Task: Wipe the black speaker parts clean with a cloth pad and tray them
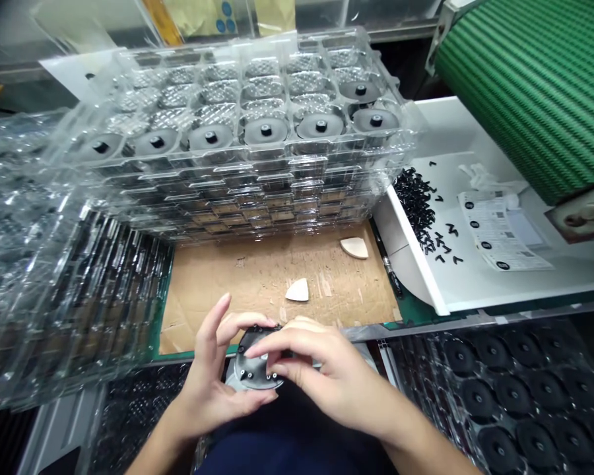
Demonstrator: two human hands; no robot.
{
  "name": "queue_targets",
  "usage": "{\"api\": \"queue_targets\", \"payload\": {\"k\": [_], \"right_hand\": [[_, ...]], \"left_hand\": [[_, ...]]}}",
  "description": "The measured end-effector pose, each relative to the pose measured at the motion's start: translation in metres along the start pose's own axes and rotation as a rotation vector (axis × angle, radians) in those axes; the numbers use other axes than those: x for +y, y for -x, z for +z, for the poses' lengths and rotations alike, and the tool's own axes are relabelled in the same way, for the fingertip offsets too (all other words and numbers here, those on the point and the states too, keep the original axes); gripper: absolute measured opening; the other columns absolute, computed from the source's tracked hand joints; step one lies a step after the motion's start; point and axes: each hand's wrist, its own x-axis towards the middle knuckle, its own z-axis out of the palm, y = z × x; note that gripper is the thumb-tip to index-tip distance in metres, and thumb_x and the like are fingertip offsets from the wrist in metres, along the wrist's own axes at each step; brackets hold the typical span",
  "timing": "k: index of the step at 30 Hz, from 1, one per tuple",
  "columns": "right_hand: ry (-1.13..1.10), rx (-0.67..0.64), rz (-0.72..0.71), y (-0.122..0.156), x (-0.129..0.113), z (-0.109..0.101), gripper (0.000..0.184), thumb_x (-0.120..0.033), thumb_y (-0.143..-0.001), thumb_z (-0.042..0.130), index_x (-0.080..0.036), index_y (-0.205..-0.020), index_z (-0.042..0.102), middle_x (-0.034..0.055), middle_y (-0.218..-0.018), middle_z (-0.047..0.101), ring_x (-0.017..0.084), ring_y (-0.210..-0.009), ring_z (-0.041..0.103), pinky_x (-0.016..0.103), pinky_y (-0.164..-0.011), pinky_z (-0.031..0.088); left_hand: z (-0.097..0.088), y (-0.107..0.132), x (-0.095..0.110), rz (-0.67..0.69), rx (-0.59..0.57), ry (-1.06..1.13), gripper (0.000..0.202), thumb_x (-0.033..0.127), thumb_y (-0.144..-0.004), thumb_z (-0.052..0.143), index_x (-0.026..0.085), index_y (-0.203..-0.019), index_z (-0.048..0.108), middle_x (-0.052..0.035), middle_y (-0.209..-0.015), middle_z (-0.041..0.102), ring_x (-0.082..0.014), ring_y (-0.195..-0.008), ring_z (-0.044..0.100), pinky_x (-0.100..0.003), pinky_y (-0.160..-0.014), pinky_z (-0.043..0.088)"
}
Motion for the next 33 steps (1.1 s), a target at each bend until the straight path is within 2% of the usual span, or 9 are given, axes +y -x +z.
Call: {"api": "queue_targets", "payload": {"k": [4, 7, 12, 17, 20, 23, 25, 28, 33], "right_hand": [[-0.284, -0.144, 0.178, -0.006, -0.006, -0.005, 0.019, -0.011, -0.083, 0.063, -0.021, -0.097, 0.070, -0.0006, -0.085, 0.068, 0.011, -0.074, 0.062, 0.021, -0.068, 0.050], [-0.406, -0.174, 0.205, -0.007, -0.006, -0.006, 0.022, -0.007, -0.080, 0.064, -0.022, -0.095, 0.071, -0.0022, -0.082, 0.068, 0.009, -0.073, 0.062, 0.018, -0.069, 0.049], [-0.401, -0.147, 0.216, -0.002, -0.006, -0.004, 0.024, -0.007, -0.078, 0.067, -0.023, -0.096, 0.071, -0.0038, -0.077, 0.067, 0.007, -0.067, 0.059, 0.016, -0.065, 0.047], [-0.387, -0.167, 0.183, 0.001, -0.010, -0.005, 0.021, -0.008, -0.077, 0.068, -0.021, -0.093, 0.072, -0.0021, -0.077, 0.068, 0.009, -0.069, 0.060, 0.019, -0.066, 0.049], [-0.373, -0.191, 0.162, 0.003, -0.011, -0.006, 0.014, -0.011, -0.077, 0.069, -0.018, -0.088, 0.073, -0.0009, -0.075, 0.067, 0.010, -0.068, 0.060, 0.020, -0.064, 0.048], [-0.401, -0.201, 0.133, 0.008, -0.007, -0.007, 0.012, -0.006, -0.076, 0.068, -0.017, -0.079, 0.072, -0.0004, -0.078, 0.068, 0.010, -0.073, 0.062, 0.020, -0.069, 0.048], [-0.399, -0.160, 0.143, 0.012, -0.003, -0.006, 0.012, -0.006, -0.076, 0.068, -0.017, -0.076, 0.071, -0.0004, -0.077, 0.069, 0.010, -0.073, 0.063, 0.020, -0.070, 0.048], [-0.344, 0.008, 0.162, 0.018, 0.004, -0.002, 0.005, -0.015, -0.076, 0.072, -0.019, -0.075, 0.071, -0.0003, -0.074, 0.069, 0.011, -0.070, 0.063, 0.019, -0.066, 0.049], [-0.282, 0.234, 0.012, 0.025, 0.010, 0.004, 0.006, -0.019, -0.082, 0.066, -0.023, -0.084, 0.069, -0.0010, -0.072, 0.066, 0.010, -0.064, 0.060, 0.020, -0.060, 0.047]], "left_hand": [[0.001, 0.006, 0.001, -0.126, -0.077, 0.176, 0.101, 0.016, -0.065, 0.077, 0.036, -0.143, 0.017, -0.0052, -0.113, 0.060, -0.0223, -0.101, 0.059, -0.034, -0.092, 0.043], [0.003, 0.008, 0.003, -0.166, -0.098, 0.259, 0.096, 0.022, -0.067, 0.076, 0.035, -0.142, 0.019, -0.0050, -0.111, 0.060, -0.0233, -0.102, 0.059, -0.034, -0.093, 0.041], [0.003, 0.008, 0.006, -0.181, -0.114, 0.262, 0.093, 0.025, -0.068, 0.076, 0.035, -0.142, 0.020, -0.0060, -0.112, 0.060, -0.0244, -0.106, 0.058, -0.035, -0.097, 0.038], [0.004, 0.006, 0.008, -0.179, -0.186, 0.269, 0.092, 0.035, -0.069, 0.075, 0.035, -0.141, 0.018, -0.0065, -0.109, 0.060, -0.0255, -0.104, 0.059, -0.038, -0.097, 0.039], [0.005, 0.005, 0.009, -0.210, -0.229, 0.280, 0.093, 0.042, -0.068, 0.074, 0.036, -0.141, 0.017, -0.0055, -0.108, 0.061, -0.0252, -0.103, 0.059, -0.040, -0.097, 0.038], [0.006, 0.004, 0.010, -0.241, -0.255, 0.242, 0.097, 0.040, -0.065, 0.077, 0.038, -0.141, 0.017, -0.0036, -0.108, 0.062, -0.0237, -0.102, 0.060, -0.039, -0.098, 0.039], [0.007, 0.004, 0.010, -0.224, -0.253, 0.197, 0.096, 0.033, -0.065, 0.078, 0.041, -0.140, 0.018, -0.0017, -0.111, 0.062, -0.0220, -0.105, 0.059, -0.038, -0.100, 0.038], [0.011, 0.004, 0.009, -0.154, -0.164, 0.171, 0.091, 0.024, -0.068, 0.076, 0.041, -0.139, 0.021, -0.0015, -0.121, 0.057, -0.0192, -0.113, 0.055, -0.032, -0.101, 0.040], [0.016, 0.003, 0.011, -0.047, -0.005, 0.128, 0.086, 0.012, -0.072, 0.071, 0.039, -0.139, 0.025, -0.0011, -0.122, 0.054, -0.0126, -0.113, 0.054, -0.020, -0.097, 0.044]]}}
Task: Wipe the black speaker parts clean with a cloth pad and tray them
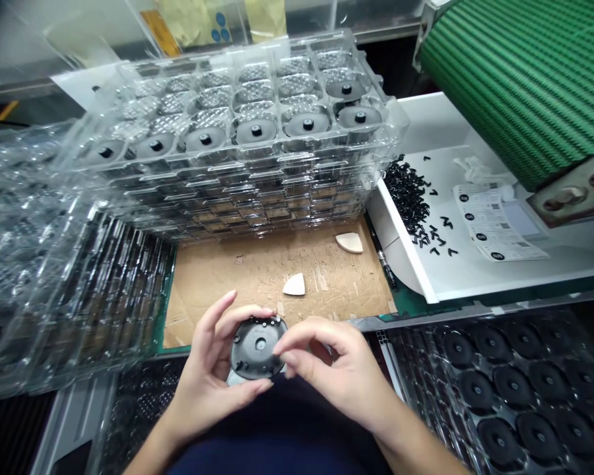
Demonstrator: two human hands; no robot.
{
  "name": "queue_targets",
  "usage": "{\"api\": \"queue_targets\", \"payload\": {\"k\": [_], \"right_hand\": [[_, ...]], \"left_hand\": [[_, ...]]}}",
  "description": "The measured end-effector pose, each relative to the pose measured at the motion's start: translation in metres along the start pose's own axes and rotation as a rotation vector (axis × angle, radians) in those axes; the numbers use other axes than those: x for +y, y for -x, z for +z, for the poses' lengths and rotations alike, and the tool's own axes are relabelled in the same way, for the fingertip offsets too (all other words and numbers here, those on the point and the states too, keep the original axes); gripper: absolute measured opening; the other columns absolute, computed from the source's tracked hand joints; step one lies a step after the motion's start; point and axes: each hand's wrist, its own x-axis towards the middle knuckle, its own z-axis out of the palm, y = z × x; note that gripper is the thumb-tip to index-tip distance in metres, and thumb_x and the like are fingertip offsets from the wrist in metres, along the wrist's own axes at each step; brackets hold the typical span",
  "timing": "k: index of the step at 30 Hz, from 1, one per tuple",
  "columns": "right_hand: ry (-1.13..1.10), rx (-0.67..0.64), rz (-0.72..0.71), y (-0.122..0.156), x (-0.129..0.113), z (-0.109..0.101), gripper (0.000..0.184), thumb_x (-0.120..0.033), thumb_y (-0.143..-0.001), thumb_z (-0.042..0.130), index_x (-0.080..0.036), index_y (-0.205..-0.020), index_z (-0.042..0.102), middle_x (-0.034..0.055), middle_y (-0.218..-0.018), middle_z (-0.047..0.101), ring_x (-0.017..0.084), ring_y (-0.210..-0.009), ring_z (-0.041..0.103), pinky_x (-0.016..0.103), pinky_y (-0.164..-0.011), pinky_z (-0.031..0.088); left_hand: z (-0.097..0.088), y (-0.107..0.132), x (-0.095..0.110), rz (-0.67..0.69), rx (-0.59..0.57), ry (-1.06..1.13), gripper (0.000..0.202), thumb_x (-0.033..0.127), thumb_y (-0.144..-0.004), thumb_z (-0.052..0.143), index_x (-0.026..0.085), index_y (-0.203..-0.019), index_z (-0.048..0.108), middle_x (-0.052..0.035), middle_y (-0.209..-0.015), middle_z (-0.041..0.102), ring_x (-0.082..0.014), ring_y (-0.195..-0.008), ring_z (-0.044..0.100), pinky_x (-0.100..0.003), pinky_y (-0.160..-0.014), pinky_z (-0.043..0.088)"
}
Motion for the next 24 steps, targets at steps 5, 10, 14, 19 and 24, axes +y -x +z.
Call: {"api": "queue_targets", "payload": {"k": [5, 10, 14, 19, 24], "right_hand": [[0.215, 0.011, -0.098, 0.000, -0.001, 0.006, 0.023, -0.011, -0.084, 0.060, -0.028, -0.098, 0.065, -0.0010, -0.091, 0.062, 0.010, -0.077, 0.057, 0.022, -0.071, 0.047], [0.238, 0.096, -0.022, -0.003, 0.004, 0.011, 0.017, -0.016, -0.081, 0.067, -0.029, -0.092, 0.067, -0.0052, -0.084, 0.069, 0.008, -0.076, 0.064, 0.016, -0.072, 0.050], [0.182, 0.139, 0.064, -0.008, 0.006, 0.013, 0.014, -0.021, -0.077, 0.071, -0.028, -0.089, 0.069, -0.0054, -0.082, 0.071, 0.009, -0.073, 0.067, 0.015, -0.069, 0.052], [0.258, 0.160, 0.023, -0.011, 0.006, 0.014, 0.014, -0.010, -0.074, 0.066, -0.024, -0.074, 0.064, -0.0068, -0.070, 0.065, 0.007, -0.066, 0.061, 0.013, -0.064, 0.048], [0.197, 0.148, 0.110, -0.013, 0.009, 0.012, 0.006, -0.020, -0.076, 0.069, -0.023, -0.074, 0.065, -0.0046, -0.072, 0.066, 0.009, -0.069, 0.061, 0.016, -0.066, 0.049]], "left_hand": [[0.000, 0.001, 0.002, 0.107, 0.087, -0.155, 0.089, 0.007, -0.071, 0.070, 0.033, -0.141, 0.022, -0.0027, -0.121, 0.054, -0.0127, -0.116, 0.052, -0.020, -0.101, 0.042], [-0.001, 0.004, -0.005, 0.262, 0.149, -0.375, 0.091, 0.004, -0.072, 0.068, 0.027, -0.144, 0.016, -0.0079, -0.122, 0.053, -0.0151, -0.117, 0.052, -0.027, -0.102, 0.044], [-0.004, 0.002, -0.012, 0.401, 0.172, -0.568, 0.092, 0.004, -0.072, 0.068, 0.023, -0.145, 0.015, -0.0119, -0.120, 0.054, -0.0185, -0.115, 0.054, -0.034, -0.100, 0.046], [-0.005, -0.003, -0.013, 0.556, 0.148, -0.796, 0.094, 0.001, -0.068, 0.071, 0.019, -0.144, 0.018, -0.0134, -0.114, 0.057, -0.0194, -0.114, 0.053, -0.038, -0.100, 0.047], [-0.004, -0.008, -0.011, 0.568, 0.176, -0.876, 0.087, 0.003, -0.069, 0.071, 0.016, -0.141, 0.025, -0.0142, -0.111, 0.059, -0.0202, -0.113, 0.054, -0.040, -0.096, 0.050]]}}
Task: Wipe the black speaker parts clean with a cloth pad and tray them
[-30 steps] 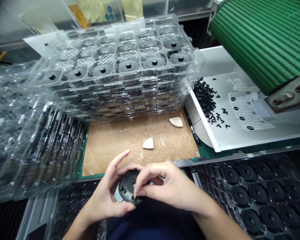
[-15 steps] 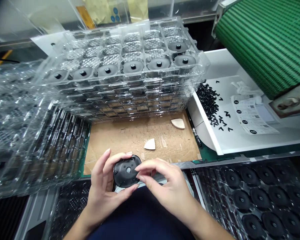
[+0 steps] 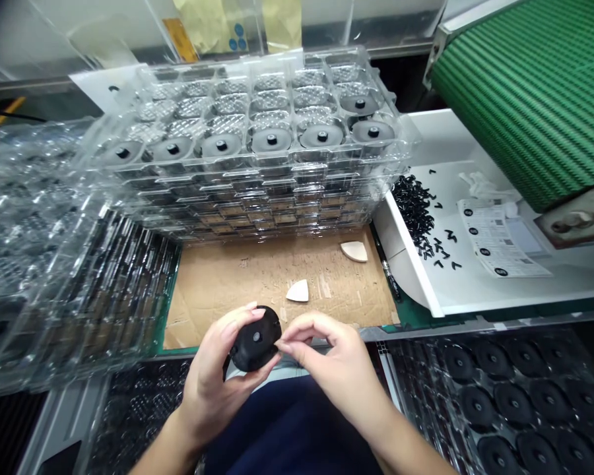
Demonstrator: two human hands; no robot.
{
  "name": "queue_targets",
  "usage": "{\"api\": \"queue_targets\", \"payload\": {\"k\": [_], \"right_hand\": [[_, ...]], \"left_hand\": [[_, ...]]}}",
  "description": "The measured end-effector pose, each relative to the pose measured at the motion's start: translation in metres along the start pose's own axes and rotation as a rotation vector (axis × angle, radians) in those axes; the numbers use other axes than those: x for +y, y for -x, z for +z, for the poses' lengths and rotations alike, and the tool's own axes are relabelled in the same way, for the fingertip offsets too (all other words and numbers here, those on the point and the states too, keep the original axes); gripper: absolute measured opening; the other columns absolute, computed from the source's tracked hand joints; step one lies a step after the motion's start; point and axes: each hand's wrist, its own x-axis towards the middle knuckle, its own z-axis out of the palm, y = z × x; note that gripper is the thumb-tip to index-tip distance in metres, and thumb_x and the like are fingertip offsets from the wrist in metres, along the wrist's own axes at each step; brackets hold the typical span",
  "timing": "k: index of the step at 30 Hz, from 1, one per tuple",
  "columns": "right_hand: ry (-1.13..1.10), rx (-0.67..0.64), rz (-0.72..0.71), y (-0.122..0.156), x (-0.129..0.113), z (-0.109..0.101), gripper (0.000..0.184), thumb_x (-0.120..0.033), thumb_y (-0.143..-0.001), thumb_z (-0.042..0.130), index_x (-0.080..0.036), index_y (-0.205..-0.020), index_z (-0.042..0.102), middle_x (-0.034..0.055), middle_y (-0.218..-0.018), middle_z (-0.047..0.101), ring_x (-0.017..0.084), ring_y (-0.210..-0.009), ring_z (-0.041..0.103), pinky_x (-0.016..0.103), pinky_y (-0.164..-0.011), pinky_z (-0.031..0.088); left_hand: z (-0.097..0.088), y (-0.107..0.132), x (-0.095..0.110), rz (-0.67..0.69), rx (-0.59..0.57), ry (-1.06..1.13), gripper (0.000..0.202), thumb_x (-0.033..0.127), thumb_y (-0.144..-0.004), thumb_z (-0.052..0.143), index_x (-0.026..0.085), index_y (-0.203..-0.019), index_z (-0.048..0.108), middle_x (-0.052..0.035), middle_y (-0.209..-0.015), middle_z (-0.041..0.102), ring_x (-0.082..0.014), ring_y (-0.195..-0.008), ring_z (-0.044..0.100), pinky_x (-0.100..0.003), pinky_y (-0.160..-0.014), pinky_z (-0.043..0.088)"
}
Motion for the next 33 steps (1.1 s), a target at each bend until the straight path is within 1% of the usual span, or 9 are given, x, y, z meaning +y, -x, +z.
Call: {"api": "queue_targets", "payload": {"k": [4, 9, 12, 18, 22, 26, 29, 31, 33], "right_hand": [[0.050, 0.026, -0.015, -0.002, 0.001, 0.000, 0.010, -0.014, -0.075, 0.066, -0.022, -0.070, 0.062, -0.0050, -0.069, 0.063, 0.009, -0.067, 0.059, 0.017, -0.065, 0.047], [-0.056, 0.015, 0.066, -0.002, 0.004, -0.001, 0.010, -0.025, -0.075, 0.071, -0.020, -0.073, 0.062, -0.0026, -0.071, 0.063, 0.012, -0.068, 0.060, 0.021, -0.065, 0.048], [-0.028, 0.044, 0.047, -0.001, 0.005, -0.002, 0.010, -0.021, -0.075, 0.069, -0.020, -0.070, 0.061, -0.0029, -0.069, 0.062, 0.011, -0.067, 0.058, 0.020, -0.064, 0.047], [-0.147, 0.040, 0.106, -0.001, 0.008, -0.003, 0.015, -0.028, -0.073, 0.073, -0.018, -0.070, 0.062, -0.0002, -0.069, 0.063, 0.014, -0.067, 0.061, 0.024, -0.063, 0.050], [-0.101, 0.065, 0.070, -0.001, 0.008, -0.004, 0.012, -0.026, -0.073, 0.072, -0.019, -0.072, 0.063, -0.0002, -0.070, 0.063, 0.013, -0.067, 0.059, 0.023, -0.063, 0.048], [-0.188, 0.054, 0.071, 0.000, 0.010, -0.004, 0.015, -0.027, -0.074, 0.072, -0.018, -0.071, 0.060, -0.0004, -0.069, 0.061, 0.013, -0.066, 0.059, 0.022, -0.063, 0.048], [-0.281, 0.055, 0.102, 0.002, 0.016, -0.007, 0.015, -0.032, -0.078, 0.069, -0.019, -0.079, 0.062, -0.0009, -0.066, 0.061, 0.012, -0.063, 0.059, 0.021, -0.060, 0.047], [-0.266, 0.068, 0.093, 0.005, 0.021, -0.012, 0.014, -0.034, -0.086, 0.061, -0.020, -0.086, 0.063, -0.0034, -0.057, 0.057, 0.011, -0.054, 0.056, 0.021, -0.056, 0.045], [-0.163, 0.067, 0.026, 0.009, 0.023, -0.020, 0.013, -0.030, -0.089, 0.055, -0.021, -0.092, 0.065, -0.0019, -0.062, 0.059, 0.012, -0.058, 0.057, 0.022, -0.059, 0.047]], "left_hand": [[0.002, -0.002, -0.001, 0.067, 0.015, -0.018, 0.094, 0.002, -0.069, 0.071, 0.017, -0.145, 0.017, -0.0140, -0.111, 0.060, -0.0213, -0.114, 0.054, -0.042, -0.094, 0.051], [0.004, -0.002, 0.000, 0.053, 0.038, -0.014, 0.095, 0.001, -0.067, 0.072, 0.015, -0.144, 0.019, -0.0143, -0.111, 0.059, -0.0204, -0.116, 0.053, -0.039, -0.099, 0.048], [0.005, -0.001, 0.000, 0.070, 0.034, -0.020, 0.092, 0.002, -0.067, 0.072, 0.015, -0.143, 0.021, -0.0142, -0.111, 0.060, -0.0215, -0.114, 0.055, -0.039, -0.096, 0.050], [0.007, -0.001, 0.000, -0.049, -0.015, -0.004, 0.085, 0.007, -0.070, 0.071, 0.021, -0.141, 0.026, -0.0117, -0.110, 0.063, -0.0214, -0.110, 0.058, -0.039, -0.094, 0.052], [0.009, 0.000, 0.000, -0.047, -0.027, 0.042, 0.081, 0.005, -0.069, 0.072, 0.020, -0.138, 0.032, -0.0112, -0.113, 0.062, -0.0203, -0.113, 0.056, -0.037, -0.098, 0.049], [0.013, 0.006, 0.004, -0.200, 0.039, 0.218, 0.093, 0.006, -0.068, 0.073, 0.023, -0.143, 0.021, -0.0127, -0.120, 0.058, -0.0217, -0.113, 0.057, -0.039, -0.098, 0.049], [0.016, 0.009, 0.009, -0.346, 0.064, 0.329, 0.094, 0.007, -0.068, 0.073, 0.024, -0.143, 0.020, -0.0121, -0.122, 0.056, -0.0208, -0.114, 0.057, -0.037, -0.099, 0.048], [0.018, 0.009, 0.012, -0.407, 0.075, 0.386, 0.092, 0.007, -0.069, 0.072, 0.026, -0.143, 0.021, -0.0104, -0.122, 0.057, -0.0191, -0.114, 0.057, -0.032, -0.098, 0.047], [0.020, 0.008, 0.014, -0.458, 0.084, 0.423, 0.090, 0.008, -0.069, 0.072, 0.028, -0.143, 0.023, -0.0095, -0.123, 0.057, -0.0190, -0.115, 0.056, -0.030, -0.097, 0.048]]}}
